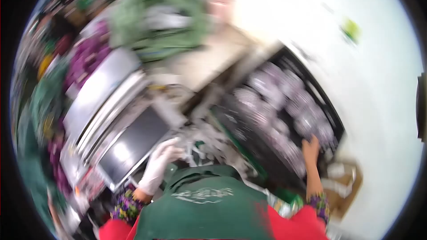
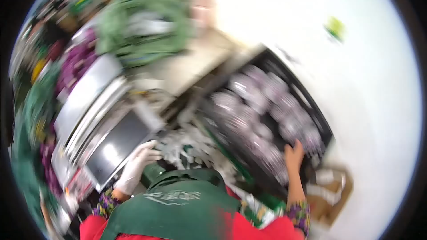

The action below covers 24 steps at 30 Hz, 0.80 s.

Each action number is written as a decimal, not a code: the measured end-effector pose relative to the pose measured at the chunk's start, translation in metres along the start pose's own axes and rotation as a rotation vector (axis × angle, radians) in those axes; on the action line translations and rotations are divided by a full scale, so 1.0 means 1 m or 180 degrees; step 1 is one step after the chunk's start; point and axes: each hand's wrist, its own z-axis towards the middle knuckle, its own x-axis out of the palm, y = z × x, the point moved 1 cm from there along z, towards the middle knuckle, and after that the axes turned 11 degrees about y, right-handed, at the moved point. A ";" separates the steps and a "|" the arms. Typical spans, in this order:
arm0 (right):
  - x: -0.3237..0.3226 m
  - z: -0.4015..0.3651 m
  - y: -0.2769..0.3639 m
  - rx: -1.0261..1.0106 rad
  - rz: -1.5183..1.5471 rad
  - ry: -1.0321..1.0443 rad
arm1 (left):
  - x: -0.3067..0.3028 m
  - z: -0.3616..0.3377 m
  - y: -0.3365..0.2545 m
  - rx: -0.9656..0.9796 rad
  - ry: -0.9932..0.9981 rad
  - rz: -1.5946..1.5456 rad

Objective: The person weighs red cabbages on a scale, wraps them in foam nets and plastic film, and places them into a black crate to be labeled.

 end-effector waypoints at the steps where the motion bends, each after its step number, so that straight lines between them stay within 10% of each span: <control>1: 0.018 0.017 0.011 -0.0377 -0.0130 -0.0343 | -0.017 -0.010 -0.001 0.0126 -0.0001 -0.0067; 7: 0.077 0.024 0.266 -0.1584 0.0873 0.0334 | -0.135 -0.055 -0.018 0.0587 0.0003 -0.0254; 17: 0.188 -0.060 0.632 -0.3388 0.0450 0.1984 | -0.420 -0.015 -0.108 0.1790 -0.2152 0.1703; 19: 0.221 -0.063 0.704 -0.4747 -0.0125 0.1642 | -0.459 0.014 -0.135 0.1677 -0.2848 0.2964; 24: 0.342 -0.066 0.860 -0.5656 -0.0671 0.1372 | -0.502 0.093 -0.185 0.0202 -0.3250 0.3804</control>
